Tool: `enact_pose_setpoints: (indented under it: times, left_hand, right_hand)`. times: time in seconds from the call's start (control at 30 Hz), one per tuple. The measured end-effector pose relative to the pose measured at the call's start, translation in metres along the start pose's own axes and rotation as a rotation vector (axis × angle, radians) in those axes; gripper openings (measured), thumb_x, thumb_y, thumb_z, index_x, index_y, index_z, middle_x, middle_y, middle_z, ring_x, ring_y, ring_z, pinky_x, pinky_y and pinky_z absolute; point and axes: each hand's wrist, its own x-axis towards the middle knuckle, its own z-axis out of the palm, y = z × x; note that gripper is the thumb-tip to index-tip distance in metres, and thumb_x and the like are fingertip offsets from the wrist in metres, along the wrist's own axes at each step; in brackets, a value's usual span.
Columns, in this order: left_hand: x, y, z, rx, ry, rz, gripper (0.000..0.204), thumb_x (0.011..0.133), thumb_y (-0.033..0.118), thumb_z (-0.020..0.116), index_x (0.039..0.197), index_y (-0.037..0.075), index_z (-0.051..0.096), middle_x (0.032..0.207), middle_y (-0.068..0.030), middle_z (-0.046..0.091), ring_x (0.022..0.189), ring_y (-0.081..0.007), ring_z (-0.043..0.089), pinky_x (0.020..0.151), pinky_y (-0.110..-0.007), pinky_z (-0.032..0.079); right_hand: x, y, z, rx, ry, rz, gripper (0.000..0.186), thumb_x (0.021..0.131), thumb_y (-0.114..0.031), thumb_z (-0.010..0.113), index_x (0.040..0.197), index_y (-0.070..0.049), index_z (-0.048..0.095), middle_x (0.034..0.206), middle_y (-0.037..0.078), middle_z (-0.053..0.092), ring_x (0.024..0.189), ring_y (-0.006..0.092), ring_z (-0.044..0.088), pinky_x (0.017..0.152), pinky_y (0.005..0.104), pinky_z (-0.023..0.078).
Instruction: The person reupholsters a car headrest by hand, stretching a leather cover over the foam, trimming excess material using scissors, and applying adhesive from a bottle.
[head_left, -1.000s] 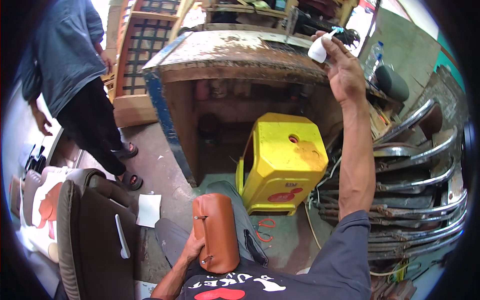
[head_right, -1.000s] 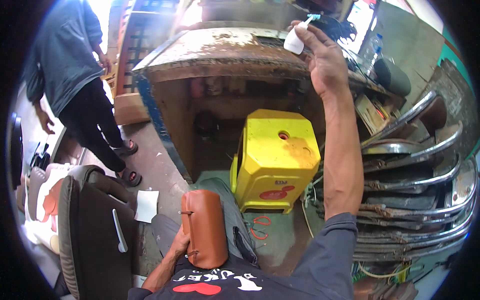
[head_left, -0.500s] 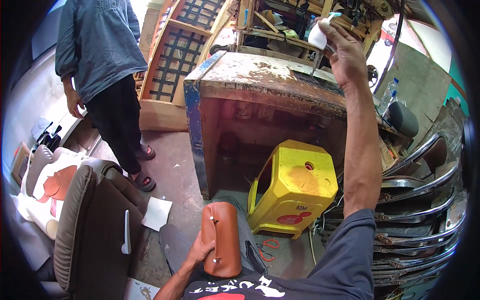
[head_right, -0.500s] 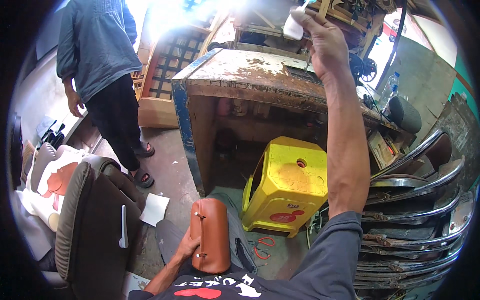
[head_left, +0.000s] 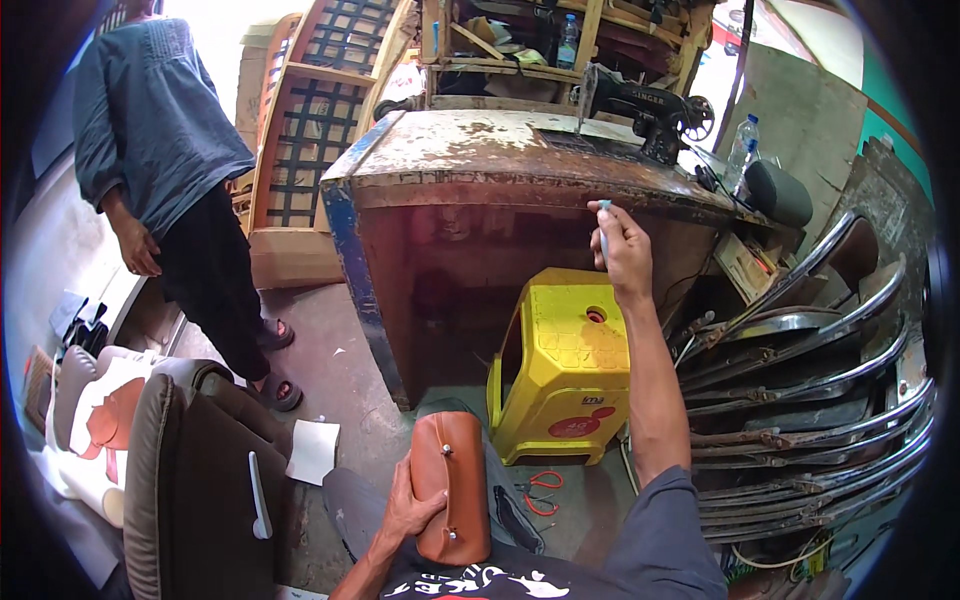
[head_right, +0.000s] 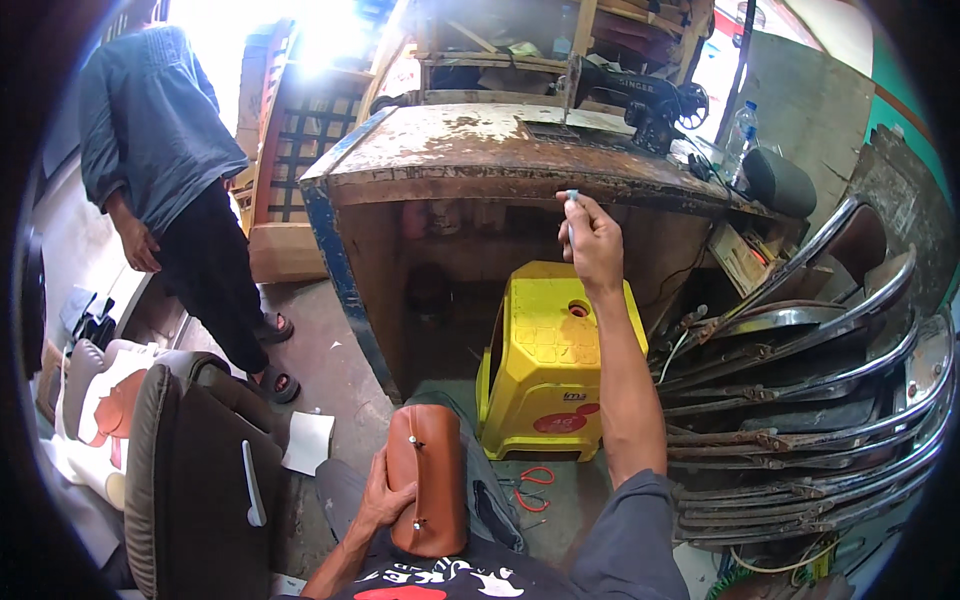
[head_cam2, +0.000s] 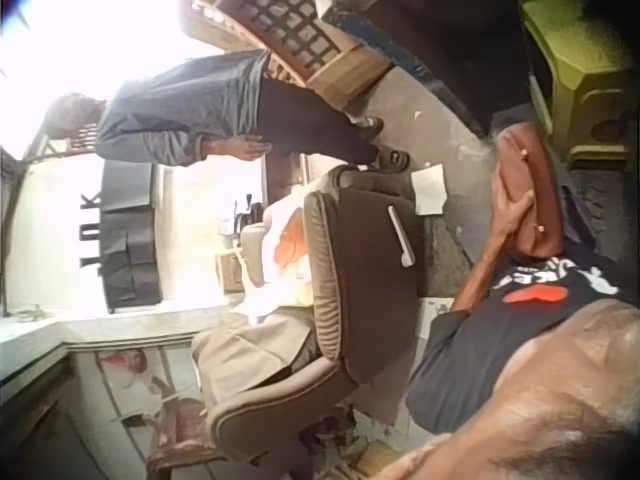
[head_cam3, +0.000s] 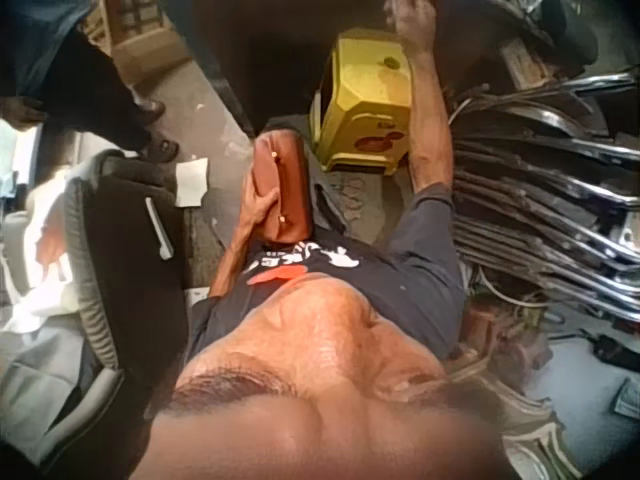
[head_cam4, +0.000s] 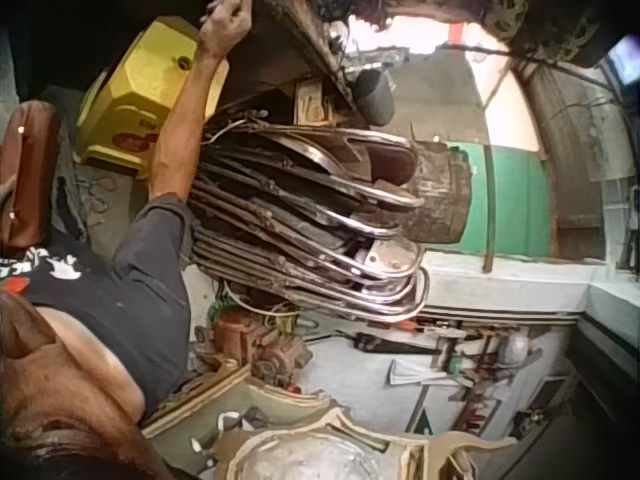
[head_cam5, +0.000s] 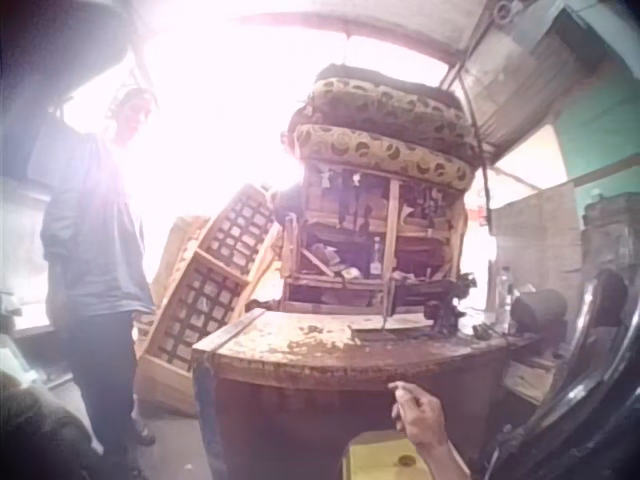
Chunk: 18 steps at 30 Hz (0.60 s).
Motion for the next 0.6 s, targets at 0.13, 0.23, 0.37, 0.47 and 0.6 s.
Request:
enact_pose_setpoints:
  times: [0.13,0.23,0.37,0.47,0.6]
  left_hand:
    - [-0.003,0.001,-0.001,0.04,-0.026,-0.003,0.096,0.079,0.027,0.086,0.156,-0.001,0.036,0.147,-0.0228,0.048,0.139,-0.0357,0.049,0.117,-0.046,0.04]
    - [-0.002,0.008,0.002,0.052,-0.028,-0.006,0.095,0.079,0.026,0.085,0.155,-0.001,0.035,0.147,-0.0227,0.048,0.139,-0.0357,0.049,0.117,-0.046,0.04]
    - [0.004,0.015,0.007,0.069,-0.02,0.007,0.095,0.078,0.023,0.085,0.155,-0.002,0.035,0.147,-0.0226,0.048,0.139,-0.0354,0.049,0.117,-0.045,0.04]
    - [0.01,0.022,0.011,0.036,-0.007,-0.019,0.096,0.077,0.021,0.085,0.155,-0.002,0.035,0.146,-0.0226,0.047,0.139,-0.0351,0.049,0.117,-0.045,0.04]
    - [0.011,0.02,0.012,0.061,-0.04,-0.018,0.096,0.077,0.02,0.085,0.155,-0.002,0.035,0.146,-0.0225,0.047,0.138,-0.0349,0.049,0.117,-0.045,0.04]
  right_hand:
    - [-0.015,0.021,-0.013,-0.031,0.061,0.077,0.044,0.107,-0.02,0.057,0.15,-0.015,0.059,0.064,-0.005,0.053,0.054,0.0026,0.046,0.05,0.0223,0.038]
    - [-0.018,0.051,-0.033,-0.174,0.078,0.193,0.042,0.106,-0.022,0.061,0.145,-0.007,0.061,0.072,-0.003,0.061,0.06,0.0046,0.052,0.056,0.0242,0.045]
    - [-0.042,0.09,-0.044,-0.142,0.004,0.138,0.029,0.101,-0.022,0.071,0.115,0.004,0.071,0.096,0.005,0.073,0.084,0.011,0.066,0.075,0.0251,0.052]
    - [-0.069,0.098,-0.049,-0.129,0.012,0.297,0.03,0.101,-0.023,0.071,0.115,0.004,0.071,0.096,0.005,0.073,0.083,0.0109,0.067,0.076,0.0257,0.054]
    - [-0.093,0.115,-0.053,0.086,0.149,0.279,0.034,0.101,-0.022,0.073,0.12,0.005,0.07,0.099,0.007,0.074,0.086,0.0117,0.07,0.079,0.0267,0.055]
